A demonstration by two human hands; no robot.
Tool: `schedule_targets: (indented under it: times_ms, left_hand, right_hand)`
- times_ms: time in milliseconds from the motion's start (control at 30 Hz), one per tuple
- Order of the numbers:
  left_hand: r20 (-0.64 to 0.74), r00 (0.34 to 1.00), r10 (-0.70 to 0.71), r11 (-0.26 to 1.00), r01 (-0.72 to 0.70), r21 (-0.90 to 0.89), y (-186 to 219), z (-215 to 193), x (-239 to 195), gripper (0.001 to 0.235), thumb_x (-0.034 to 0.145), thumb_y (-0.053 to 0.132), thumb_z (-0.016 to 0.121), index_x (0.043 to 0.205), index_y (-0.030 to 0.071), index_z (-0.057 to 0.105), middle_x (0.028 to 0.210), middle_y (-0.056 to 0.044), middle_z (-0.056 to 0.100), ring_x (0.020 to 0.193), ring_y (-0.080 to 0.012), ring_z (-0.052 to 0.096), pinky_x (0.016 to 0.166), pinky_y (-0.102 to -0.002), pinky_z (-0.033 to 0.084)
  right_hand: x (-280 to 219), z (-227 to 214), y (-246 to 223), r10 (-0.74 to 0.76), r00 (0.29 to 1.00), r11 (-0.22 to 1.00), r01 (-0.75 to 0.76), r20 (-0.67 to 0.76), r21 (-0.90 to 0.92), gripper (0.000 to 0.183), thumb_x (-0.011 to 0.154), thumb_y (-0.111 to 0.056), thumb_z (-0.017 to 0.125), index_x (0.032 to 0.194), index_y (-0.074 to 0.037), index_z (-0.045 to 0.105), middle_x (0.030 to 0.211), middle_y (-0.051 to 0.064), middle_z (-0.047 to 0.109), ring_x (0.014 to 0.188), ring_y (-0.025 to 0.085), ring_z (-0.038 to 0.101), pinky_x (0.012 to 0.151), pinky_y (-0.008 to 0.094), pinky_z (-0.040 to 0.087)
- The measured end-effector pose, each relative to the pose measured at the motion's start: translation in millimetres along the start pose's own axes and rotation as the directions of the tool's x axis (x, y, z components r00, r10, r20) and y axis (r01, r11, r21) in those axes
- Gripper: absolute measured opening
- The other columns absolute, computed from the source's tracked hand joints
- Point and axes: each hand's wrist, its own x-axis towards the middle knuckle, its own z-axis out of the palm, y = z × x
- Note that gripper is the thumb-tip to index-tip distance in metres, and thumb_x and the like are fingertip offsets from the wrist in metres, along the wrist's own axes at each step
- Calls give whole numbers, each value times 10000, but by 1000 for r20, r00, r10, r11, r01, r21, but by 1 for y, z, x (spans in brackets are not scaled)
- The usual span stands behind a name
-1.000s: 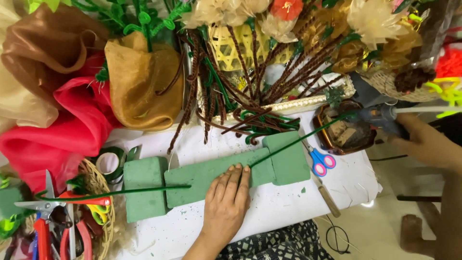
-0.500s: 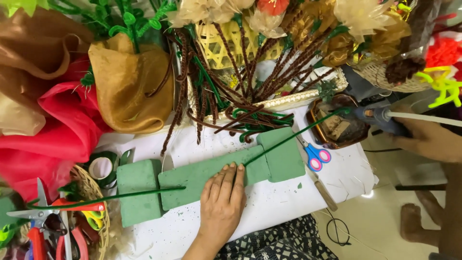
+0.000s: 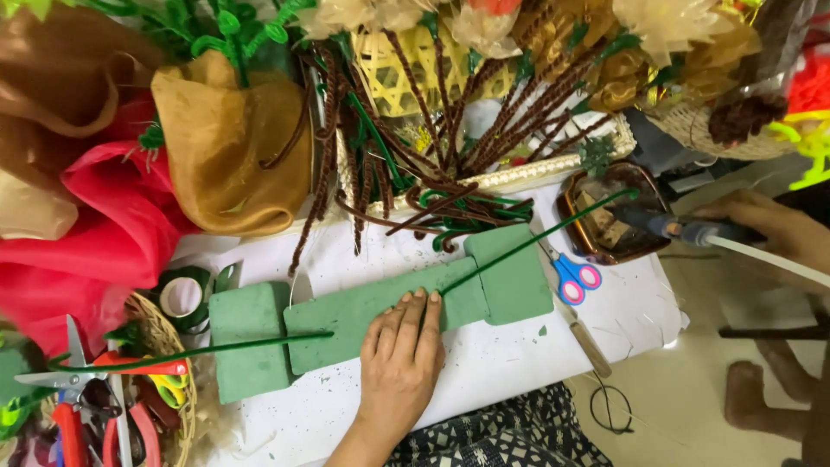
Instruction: Arranging artificial flower stems and green wires into a floral foam block.
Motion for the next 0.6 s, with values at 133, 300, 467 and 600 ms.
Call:
schedule_targets:
  times_ms: [133,300,467,600]
  left_hand:
    - [-4,1000,-1,1000,1,24,1,1,-2,357,1008,59,517,1344,22,632,1282,-137,678,1155,-264,660,963,-394,507]
    - [-15,1000,-4,1000,5,15,0,0,1,343,1016,57,495,1324,25,643,1268,-138,676,1147,-270,662,948,-398,513]
    - [-21,1000,3,1000,-3,23,0,-1,1,341,1033,59,482,1335,25,638,1271,-139,684,1148,-263,667,957,-387,506]
    - [-23,1000,-2,1000,2,20,0,-6,4,310,1061,54,474,1319,13,642,1280,-156,675,1145,-268,660,965,-397,507]
  right_hand:
    - [12,0,-28,66,997,992,-68,-29,-103,556,778,-181,733,1332,-168,683,1310,81,665,1201,250,651,1053,397,474]
    - [28,-1,-35,215,976,941,-219,-42,-258,576,771,-273,799,1338,-334,717,1132,19,657,964,206,700,894,332,496]
    - [49,3,-21,-88,990,951,115,107,-288,657,770,-104,717,1382,-339,667,1259,77,643,1149,275,611,1023,460,497]
    - [40,5,-27,-5,996,945,33,87,-325,682,770,-114,735,1399,-365,657,1332,55,601,1231,247,564,1075,424,450]
